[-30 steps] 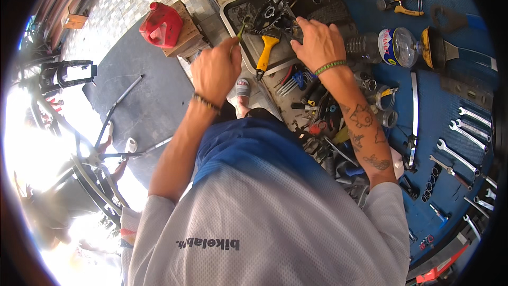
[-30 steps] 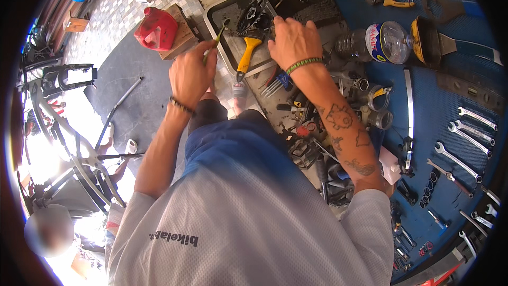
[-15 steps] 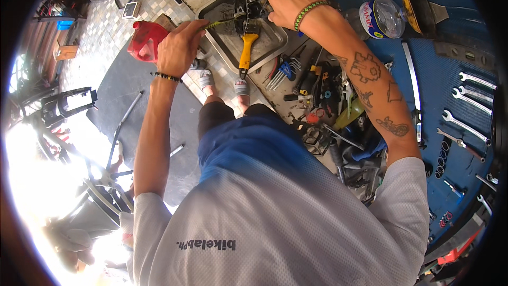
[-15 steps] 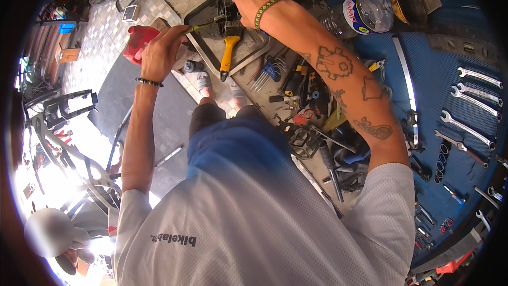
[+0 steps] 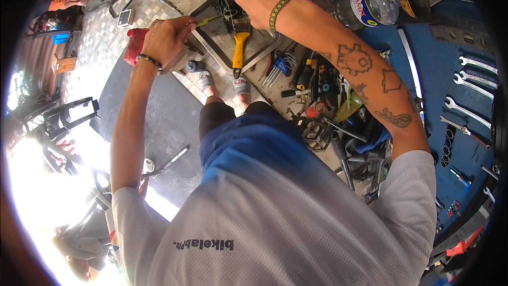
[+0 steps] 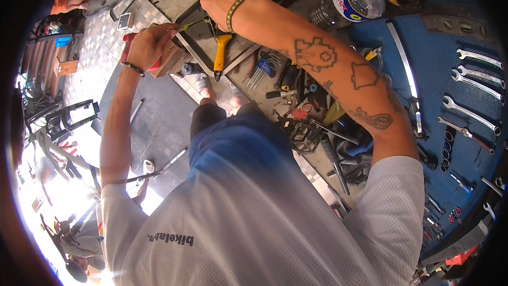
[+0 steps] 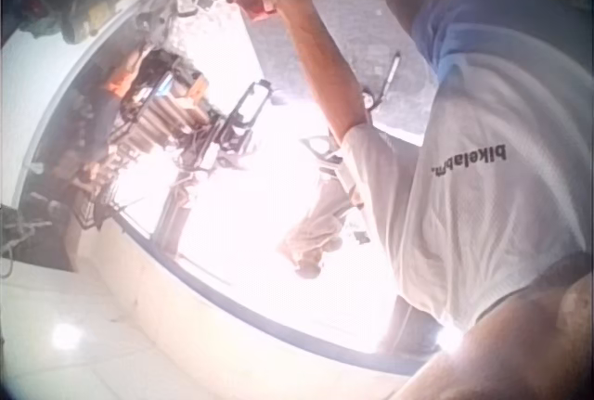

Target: The person scrubs a bicycle crankset and chainring with a yellow brush and a green pick tool in a metal tray. They repeatedly rotate the crankset to access different areas and use the pick to clean between teeth and around the chainring bolts.

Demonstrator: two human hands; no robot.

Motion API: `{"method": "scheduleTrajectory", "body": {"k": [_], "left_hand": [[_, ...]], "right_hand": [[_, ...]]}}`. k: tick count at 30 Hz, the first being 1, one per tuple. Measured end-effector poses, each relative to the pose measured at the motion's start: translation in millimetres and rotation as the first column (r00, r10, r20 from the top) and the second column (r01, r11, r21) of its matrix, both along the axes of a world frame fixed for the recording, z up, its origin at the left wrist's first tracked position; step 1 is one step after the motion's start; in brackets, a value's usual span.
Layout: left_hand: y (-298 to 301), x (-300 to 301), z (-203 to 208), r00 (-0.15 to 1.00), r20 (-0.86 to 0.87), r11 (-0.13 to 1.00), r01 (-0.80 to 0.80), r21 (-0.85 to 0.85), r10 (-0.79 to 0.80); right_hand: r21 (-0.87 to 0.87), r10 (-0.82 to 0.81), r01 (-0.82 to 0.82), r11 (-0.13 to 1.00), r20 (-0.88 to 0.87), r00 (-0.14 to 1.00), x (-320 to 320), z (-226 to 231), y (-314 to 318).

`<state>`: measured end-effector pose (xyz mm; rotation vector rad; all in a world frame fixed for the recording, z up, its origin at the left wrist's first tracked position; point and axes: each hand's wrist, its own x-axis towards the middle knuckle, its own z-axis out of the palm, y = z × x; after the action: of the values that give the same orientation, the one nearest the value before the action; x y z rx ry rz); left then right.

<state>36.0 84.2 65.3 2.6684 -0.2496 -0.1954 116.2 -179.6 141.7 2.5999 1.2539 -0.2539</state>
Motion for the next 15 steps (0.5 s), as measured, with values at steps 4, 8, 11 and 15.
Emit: {"method": "scheduleTrajectory", "body": {"k": [4, 8, 11, 15], "left_hand": [[3.5, -6.2, -16.1, 0.998, -0.039, 0.994, 0.039, -0.099, -0.043], [23.6, 2.8, -40.3, 0.933, -0.359, 0.917, -0.117, -0.381, -0.030], [14.3, 2.0, -32.9, 0.997, 0.078, 0.990, 0.012, -0.142, 0.000], [-7.7, -13.5, -18.3, 0.973, 0.227, 0.979, -0.085, 0.186, 0.041]], "right_hand": [[-0.008, -0.020, 0.020, 1.000, -0.019, 1.000, 1.9, 1.8, -1.7], [0.027, -0.015, 0.017, 0.999, -0.056, 0.998, -0.7, 9.5, -4.0], [0.043, -0.016, 0.017, 0.999, -0.026, 1.000, -0.4, 1.0, -2.7], [0.041, -0.034, 0.034, 0.999, -0.003, 0.999, 0.6, -3.9, 4.4]]}}
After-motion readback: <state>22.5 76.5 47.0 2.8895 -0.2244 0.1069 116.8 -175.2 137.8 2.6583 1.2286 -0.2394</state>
